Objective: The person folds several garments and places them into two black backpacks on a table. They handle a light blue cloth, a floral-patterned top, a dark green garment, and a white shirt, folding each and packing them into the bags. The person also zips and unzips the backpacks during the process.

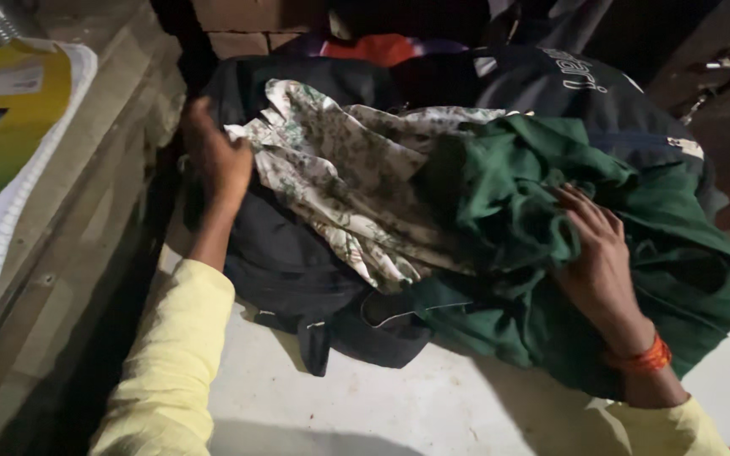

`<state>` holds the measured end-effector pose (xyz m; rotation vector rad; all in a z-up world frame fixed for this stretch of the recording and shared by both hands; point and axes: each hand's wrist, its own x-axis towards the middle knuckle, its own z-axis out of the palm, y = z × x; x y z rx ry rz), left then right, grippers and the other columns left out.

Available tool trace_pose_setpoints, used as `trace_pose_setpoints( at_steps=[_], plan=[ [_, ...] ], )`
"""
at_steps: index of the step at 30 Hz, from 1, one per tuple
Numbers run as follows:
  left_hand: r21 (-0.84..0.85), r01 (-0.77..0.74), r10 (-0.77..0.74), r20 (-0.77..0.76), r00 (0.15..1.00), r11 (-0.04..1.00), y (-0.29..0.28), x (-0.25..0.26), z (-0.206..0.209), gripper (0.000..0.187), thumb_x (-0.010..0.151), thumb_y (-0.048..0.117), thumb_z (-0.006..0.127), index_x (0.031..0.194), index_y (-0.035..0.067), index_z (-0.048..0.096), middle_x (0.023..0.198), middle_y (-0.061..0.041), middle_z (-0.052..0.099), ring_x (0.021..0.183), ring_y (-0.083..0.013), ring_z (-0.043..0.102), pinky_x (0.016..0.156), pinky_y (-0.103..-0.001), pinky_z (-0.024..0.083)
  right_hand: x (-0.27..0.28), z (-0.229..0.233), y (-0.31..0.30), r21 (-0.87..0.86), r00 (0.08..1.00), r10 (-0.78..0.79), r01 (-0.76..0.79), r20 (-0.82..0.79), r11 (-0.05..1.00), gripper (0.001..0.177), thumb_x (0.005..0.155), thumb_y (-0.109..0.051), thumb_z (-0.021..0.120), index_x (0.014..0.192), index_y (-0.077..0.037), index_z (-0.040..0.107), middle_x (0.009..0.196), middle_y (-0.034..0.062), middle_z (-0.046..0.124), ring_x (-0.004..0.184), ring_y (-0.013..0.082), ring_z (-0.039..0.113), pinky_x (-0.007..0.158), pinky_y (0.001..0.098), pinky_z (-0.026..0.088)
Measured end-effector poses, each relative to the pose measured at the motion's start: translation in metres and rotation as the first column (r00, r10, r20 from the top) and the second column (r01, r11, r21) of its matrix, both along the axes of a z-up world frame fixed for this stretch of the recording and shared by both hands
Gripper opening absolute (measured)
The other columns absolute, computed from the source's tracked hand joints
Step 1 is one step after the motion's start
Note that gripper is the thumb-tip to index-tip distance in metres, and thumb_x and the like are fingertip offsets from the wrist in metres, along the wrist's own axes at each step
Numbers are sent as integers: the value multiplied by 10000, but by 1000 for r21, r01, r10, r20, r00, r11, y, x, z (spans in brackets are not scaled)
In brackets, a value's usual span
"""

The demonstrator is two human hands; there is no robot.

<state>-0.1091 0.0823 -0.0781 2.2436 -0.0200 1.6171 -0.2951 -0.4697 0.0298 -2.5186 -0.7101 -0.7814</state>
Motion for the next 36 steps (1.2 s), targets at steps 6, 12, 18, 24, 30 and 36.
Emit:
trace_pose_setpoints(
  at_steps=[6, 12, 18, 24, 30, 36],
  plan=[
    [30, 859, -732, -510, 453, 511, -91, -71, 95, 659, 823, 337, 866, 1353, 46, 605, 1395, -158, 631, 1376, -326, 541, 1165, -437, 407, 0, -1, -13, 420, 973, 176, -99, -149, 902, 588, 819, 62, 617, 1404, 27, 569, 1384, 99, 641, 1271, 189, 592, 1070, 303, 459],
    [239, 739, 49, -962, 269, 630, -141, -103, 89, 848, 761, 578, 798, 1430, 122, 544, 1452, -108, 529, 1443, -287, 395, 1251, -500, 181, 6, -24, -50, 696, 906, 245, 71, -344, 714, 231, 981, 73, 562, 1190, 17, 641, 950, -6, 654, 755, 50, 555, 676, 201, 429],
    [102, 822, -432, -811, 395, 560, -130, -103, 64, 432, 858, 167, 730, 1287, 188, 691, 1219, -69, 749, 1093, -266, 717, 966, -437, 550, 19, -41, -67, 765, 890, 352, -6, -290, 644, 149, 1011, 46, 590, 1134, -9, 653, 963, -40, 674, 797, 19, 599, 714, 175, 463],
    [164, 805, -552, -649, 524, 571, -140, -70, 86, 325, 904, -74, 613, 1195, 60, 671, 1099, -120, 743, 890, -239, 746, 718, -354, 613, 13, -42, -70, 788, 895, 254, 153, -366, 597, 111, 1061, 56, 584, 1135, -13, 629, 962, -17, 662, 796, 54, 597, 717, 201, 454],
    [159, 854, -726, -465, 507, 495, -157, -54, 120, 481, 789, -196, 505, 1186, 15, 674, 1166, -104, 727, 1017, -250, 716, 810, -334, 572, 27, -49, -73, 750, 933, 217, 78, -287, 657, 226, 1023, 50, 599, 1229, -40, 630, 1075, -27, 681, 933, 50, 640, 801, 188, 514],
    [-6, 896, -735, -574, 360, 443, -153, -41, 101, 241, 847, -132, 583, 820, 47, 741, 1243, -71, 742, 845, -149, 722, 731, -276, 579, 21, -44, -73, 741, 916, 258, 60, -307, 669, 235, 959, 73, 569, 1155, -27, 652, 987, -16, 689, 902, 54, 647, 786, 192, 516]
  ],
)
